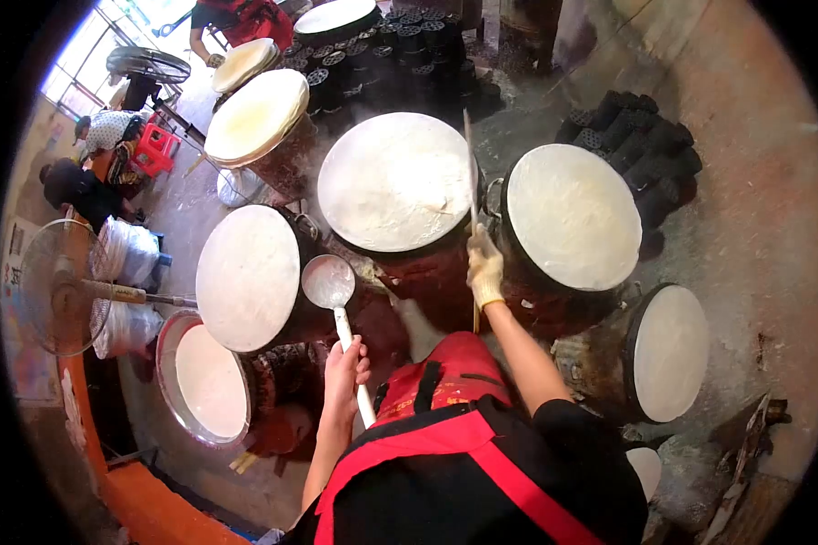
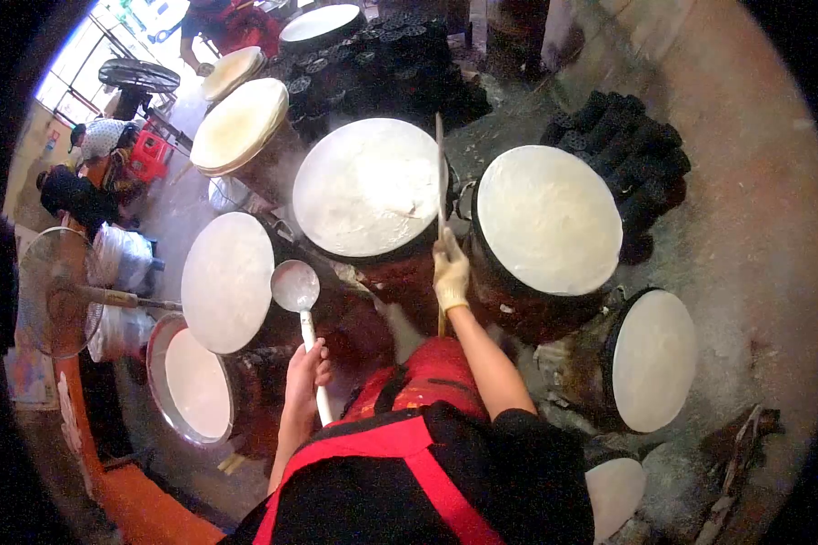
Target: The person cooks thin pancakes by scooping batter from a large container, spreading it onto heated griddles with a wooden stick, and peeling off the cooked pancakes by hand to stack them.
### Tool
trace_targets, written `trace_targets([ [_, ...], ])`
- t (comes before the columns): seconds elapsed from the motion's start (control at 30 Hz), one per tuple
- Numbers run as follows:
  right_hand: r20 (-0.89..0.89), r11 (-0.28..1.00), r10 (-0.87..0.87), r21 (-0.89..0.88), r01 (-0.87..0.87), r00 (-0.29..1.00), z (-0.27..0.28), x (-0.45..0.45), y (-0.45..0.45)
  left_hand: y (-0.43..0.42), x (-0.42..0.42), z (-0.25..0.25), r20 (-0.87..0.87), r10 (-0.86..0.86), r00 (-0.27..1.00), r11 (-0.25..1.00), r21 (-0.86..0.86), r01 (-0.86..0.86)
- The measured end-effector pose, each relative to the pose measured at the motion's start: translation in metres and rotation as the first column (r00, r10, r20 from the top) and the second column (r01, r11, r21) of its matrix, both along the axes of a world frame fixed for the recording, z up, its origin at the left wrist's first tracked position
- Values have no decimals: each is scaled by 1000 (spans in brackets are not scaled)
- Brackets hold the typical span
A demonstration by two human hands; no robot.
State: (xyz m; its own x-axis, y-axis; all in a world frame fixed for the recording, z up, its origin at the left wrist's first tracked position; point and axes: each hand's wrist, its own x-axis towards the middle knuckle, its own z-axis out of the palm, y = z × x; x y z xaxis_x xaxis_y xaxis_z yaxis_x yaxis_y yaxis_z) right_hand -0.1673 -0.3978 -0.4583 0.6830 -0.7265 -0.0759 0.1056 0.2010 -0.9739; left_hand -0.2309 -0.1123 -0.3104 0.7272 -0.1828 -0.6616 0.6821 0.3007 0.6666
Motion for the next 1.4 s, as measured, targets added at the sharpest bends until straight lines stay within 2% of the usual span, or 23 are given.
trace_targets([
  [0.1,-169,905,272,-290,-312,947,-11,-10,17,-1,5,-4,-14,-28,999,999,-35,28],
  [0.2,51,914,350,202,-353,936,-8,19,-15,-3,8,-5,-48,-62,997,997,-54,59],
  [0.23,-242,955,253,-95,-282,937,-10,27,-29,-4,10,-3,-52,-81,995,995,-59,78],
  [0.33,-96,946,309,130,-295,946,6,22,-35,-9,18,-2,-48,-130,990,991,-42,128],
  [0.4,-373,879,442,-1,-477,816,24,-9,-27,-10,33,-16,-43,-159,986,987,-39,158],
  [0.43,-146,828,543,256,-499,827,25,-23,-23,-12,43,-21,-27,-178,984,984,25,178],
  [0.5,-314,818,572,147,-557,757,31,-61,-21,-18,72,-26,25,-231,973,969,96,227],
  [0.53,-338,828,556,144,-542,760,38,-74,-19,-21,88,-34,50,-275,960,954,137,266],
  [0.6,-216,911,348,-153,-384,912,18,-82,-12,-39,121,-44,137,-325,936,924,256,283],
  [0.7,35,983,183,-13,-183,982,-37,-72,10,-74,152,-61,152,-357,922,899,324,295],
  [0.73,63,962,202,173,-210,977,-28,-70,23,-87,155,-62,125,-398,909,865,381,326],
  [0.77,-80,890,323,364,-275,943,-5,-71,32,-99,152,-55,61,-396,916,878,317,358],
  [0.8,-179,875,387,379,-300,904,13,-68,45,-112,150,-63,36,-326,945,906,295,302],
  [0.87,11,811,446,418,-409,895,3,-64,57,-131,150,-73,5,-237,972,932,283,226],
  [0.9,-136,831,470,401,-386,872,1,-60,61,-127,160,-73,-165,-132,977,991,-28,129],
  [0.93,-166,808,500,443,-389,850,22,-60,56,-116,169,-60,-353,-80,932,949,-312,-36],
  [1.0,-216,756,559,529,-386,800,72,-62,39,-69,169,-6,-478,-293,828,639,-742,-202],
  [1.03,-153,848,470,349,-398,869,68,-56,30,-52,163,12,-469,-363,805,613,-771,-173],
  [1.07,-4,845,387,401,-353,922,51,-48,11,-39,147,26,-245,-290,925,779,-622,80],
  [1.17,-30,929,172,336,-152,985,36,-32,4,-8,137,19,-436,-348,830,759,-650,-23],
  [1.27,-200,973,228,4,-232,953,28,-62,62,7,134,11,-485,-325,812,894,-437,97],
  [1.33,-628,737,341,-282,-614,699,52,-91,82,23,127,1,-522,-327,788,883,-466,58],
  [1.4,-333,886,397,-101,-451,855,14,-90,78,41,118,-3,-556,-290,779,908,-417,40],
])
